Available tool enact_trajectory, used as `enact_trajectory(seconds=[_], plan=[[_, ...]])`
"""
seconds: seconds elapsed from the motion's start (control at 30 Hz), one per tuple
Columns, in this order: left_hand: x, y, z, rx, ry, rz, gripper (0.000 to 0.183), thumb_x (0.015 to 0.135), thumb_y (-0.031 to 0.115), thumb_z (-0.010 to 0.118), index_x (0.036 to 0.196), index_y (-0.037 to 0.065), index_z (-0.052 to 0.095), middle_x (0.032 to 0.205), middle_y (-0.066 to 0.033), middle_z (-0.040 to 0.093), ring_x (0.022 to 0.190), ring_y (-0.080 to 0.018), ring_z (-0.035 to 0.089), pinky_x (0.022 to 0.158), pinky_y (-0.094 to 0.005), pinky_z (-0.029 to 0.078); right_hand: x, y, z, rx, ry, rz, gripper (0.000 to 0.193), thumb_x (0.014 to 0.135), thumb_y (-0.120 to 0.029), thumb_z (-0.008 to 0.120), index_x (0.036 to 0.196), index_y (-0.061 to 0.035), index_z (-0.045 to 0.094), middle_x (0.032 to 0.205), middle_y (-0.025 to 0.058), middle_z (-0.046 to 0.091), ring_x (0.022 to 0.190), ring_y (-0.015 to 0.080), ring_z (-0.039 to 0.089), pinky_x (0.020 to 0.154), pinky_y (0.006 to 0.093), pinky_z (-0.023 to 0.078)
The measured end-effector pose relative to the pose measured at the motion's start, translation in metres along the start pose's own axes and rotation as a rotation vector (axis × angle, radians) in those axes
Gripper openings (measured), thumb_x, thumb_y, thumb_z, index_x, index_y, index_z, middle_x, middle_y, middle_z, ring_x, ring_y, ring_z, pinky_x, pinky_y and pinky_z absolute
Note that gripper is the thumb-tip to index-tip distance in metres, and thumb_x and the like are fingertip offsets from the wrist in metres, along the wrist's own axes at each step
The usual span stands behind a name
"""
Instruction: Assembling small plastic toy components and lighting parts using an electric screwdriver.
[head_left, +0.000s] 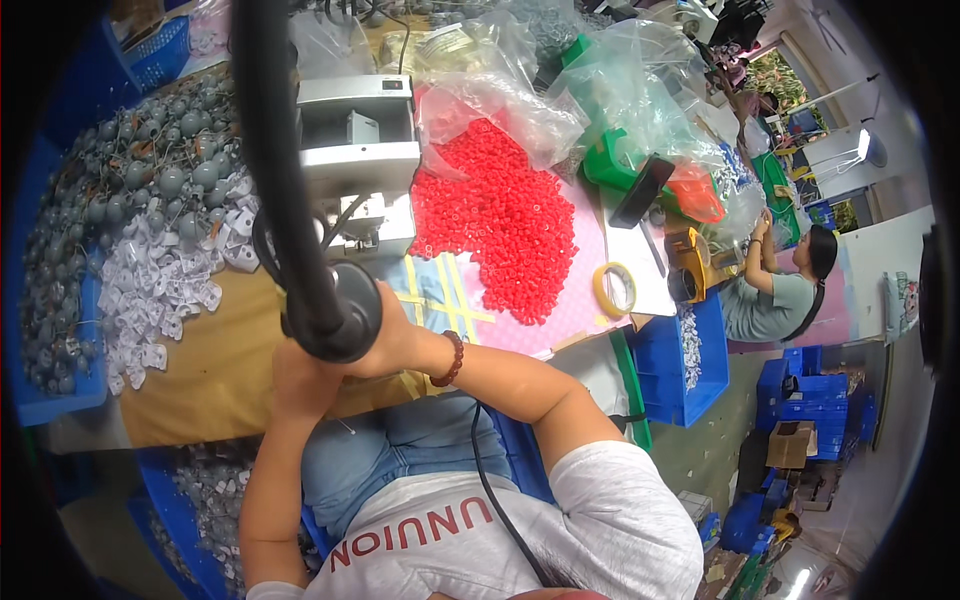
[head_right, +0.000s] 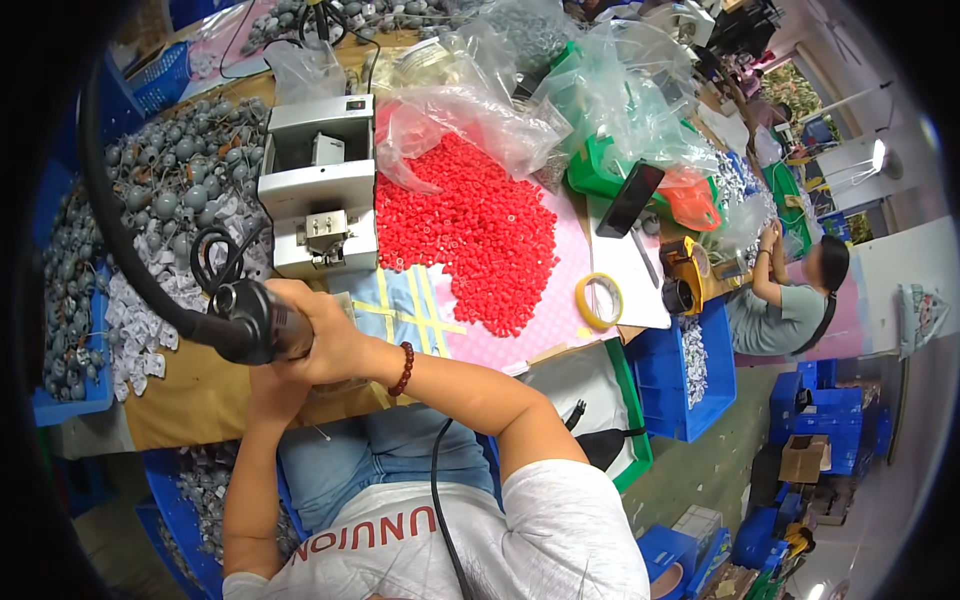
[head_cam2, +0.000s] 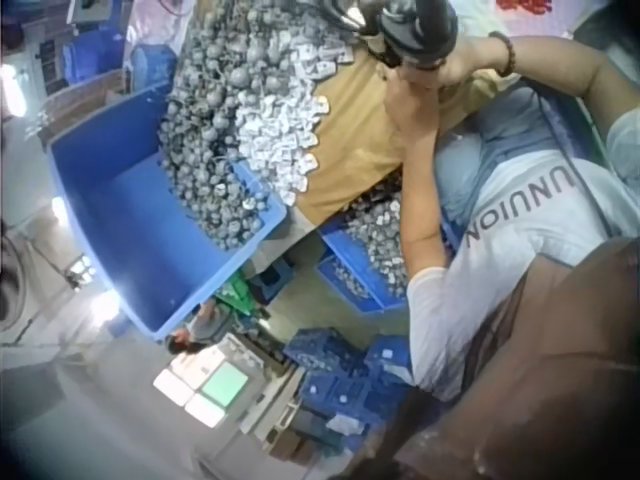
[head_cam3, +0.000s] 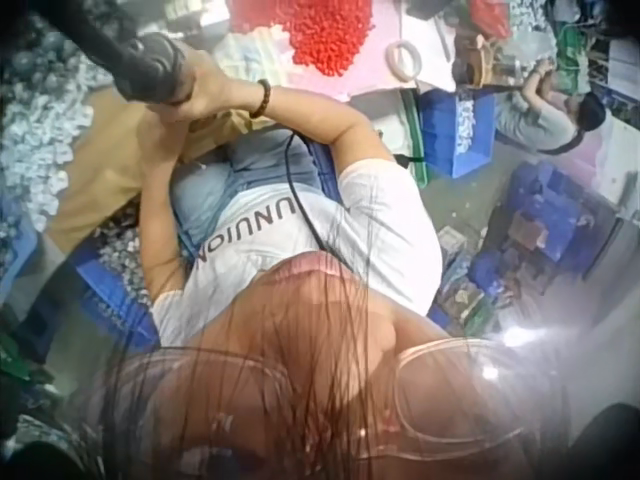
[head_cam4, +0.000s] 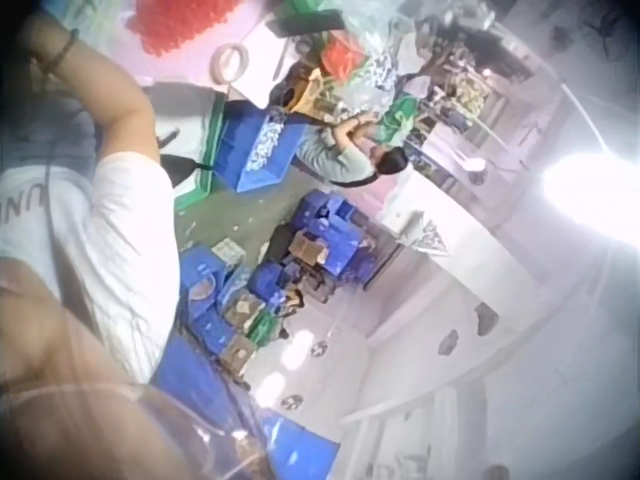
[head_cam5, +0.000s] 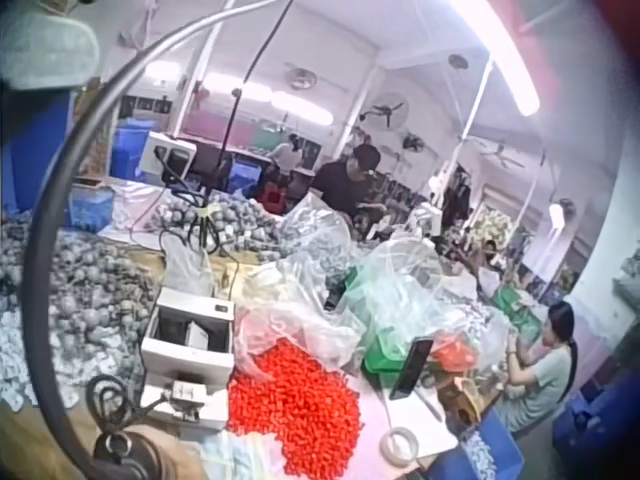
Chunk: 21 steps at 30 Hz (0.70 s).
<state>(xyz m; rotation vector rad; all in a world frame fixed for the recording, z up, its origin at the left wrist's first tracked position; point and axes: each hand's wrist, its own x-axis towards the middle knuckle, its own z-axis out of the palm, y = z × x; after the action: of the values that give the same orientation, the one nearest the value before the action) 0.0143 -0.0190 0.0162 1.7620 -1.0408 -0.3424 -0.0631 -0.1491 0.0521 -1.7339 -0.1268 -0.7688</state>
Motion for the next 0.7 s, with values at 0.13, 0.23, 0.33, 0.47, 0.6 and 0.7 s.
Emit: enact_trajectory(seconds=[0.13, 0.23, 0.33, 0.47, 0.6, 0.7], plan=[[0.0, -0.007, -0.001, -0.047, 0.0, 0.034, 0.034, 0.083, 0.027, 0.07, 0.111, 0.007, 0.064, 0.101, -0.0193, 0.068, 0.092, -0.0414, 0.064, 0.074, -0.0471, 0.05, 0.004, -0.005, 0.0, 0.005, -0.005, -0.006, 0.079, 0.065, -0.009, 0.081, 0.136, -0.0014, 0.047, 0.12, 0.0153, 0.062, 0.108, 0.0252, 0.063, 0.094, 0.0342, 0.048], [-0.005, -0.025, -0.003, 0.15, -0.159, -0.013, 0.037, 0.082, 0.021, 0.072, 0.114, 0.008, 0.061, 0.103, -0.0175, 0.067, 0.094, -0.0407, 0.064, 0.075, -0.047, 0.051, 0.009, -0.014, -0.002, 0.012, 0.003, 0.058, 0.073, 0.068, -0.01, 0.081, 0.133, -0.0014, 0.049, 0.118, 0.0152, 0.062, 0.104, 0.0239, 0.064, 0.09, 0.0331, 0.049], [-0.003, -0.014, 0.0, 0.347, -0.179, -0.049, 0.037, 0.082, 0.018, 0.071, 0.116, 0.009, 0.06, 0.106, -0.0159, 0.064, 0.094, -0.04, 0.063, 0.075, -0.0473, 0.051, 0.006, -0.016, -0.007, 0.007, 0.07, 0.205, 0.058, 0.073, -0.008, 0.078, 0.125, -0.0018, 0.053, 0.107, 0.0112, 0.064, 0.092, 0.0198, 0.065, 0.081, 0.0312, 0.051], [-0.001, 0.005, 0.0, 0.394, -0.112, 0.031, 0.035, 0.084, 0.016, 0.068, 0.117, 0.009, 0.06, 0.11, -0.0141, 0.06, 0.092, -0.0389, 0.063, 0.074, -0.0469, 0.052, 0.016, -0.026, -0.027, 0.091, 0.453, 0.283, 0.041, 0.08, -0.005, 0.074, 0.116, -0.003, 0.053, 0.094, 0.0039, 0.062, 0.081, 0.0124, 0.061, 0.071, 0.0272, 0.049], [-0.005, 0.001, -0.003, 0.398, -0.084, 0.026, 0.036, 0.084, 0.015, 0.068, 0.119, 0.009, 0.06, 0.112, -0.0134, 0.061, 0.093, -0.0375, 0.063, 0.076, -0.0443, 0.052, 0.016, -0.004, -0.072, 0.111, 0.724, 0.383, 0.038, 0.089, -0.008, 0.069, 0.12, -0.0026, 0.048, 0.091, -0.0001, 0.057, 0.077, 0.0072, 0.054, 0.063, 0.0238, 0.046], [-0.007, 0.0, -0.003, 0.344, -0.087, 0.044, 0.037, 0.082, 0.012, 0.07, 0.119, 0.007, 0.061, 0.111, -0.0135, 0.063, 0.097, -0.0363, 0.064, 0.079, -0.0416, 0.052, -0.011, 0.014, -0.093, 0.067, 0.851, 0.468, 0.055, 0.096, -0.009, 0.062, 0.144, 0.0013, 0.038, 0.105, 0.0042, 0.056, 0.089, 0.0092, 0.054, 0.077, 0.0241, 0.048]])
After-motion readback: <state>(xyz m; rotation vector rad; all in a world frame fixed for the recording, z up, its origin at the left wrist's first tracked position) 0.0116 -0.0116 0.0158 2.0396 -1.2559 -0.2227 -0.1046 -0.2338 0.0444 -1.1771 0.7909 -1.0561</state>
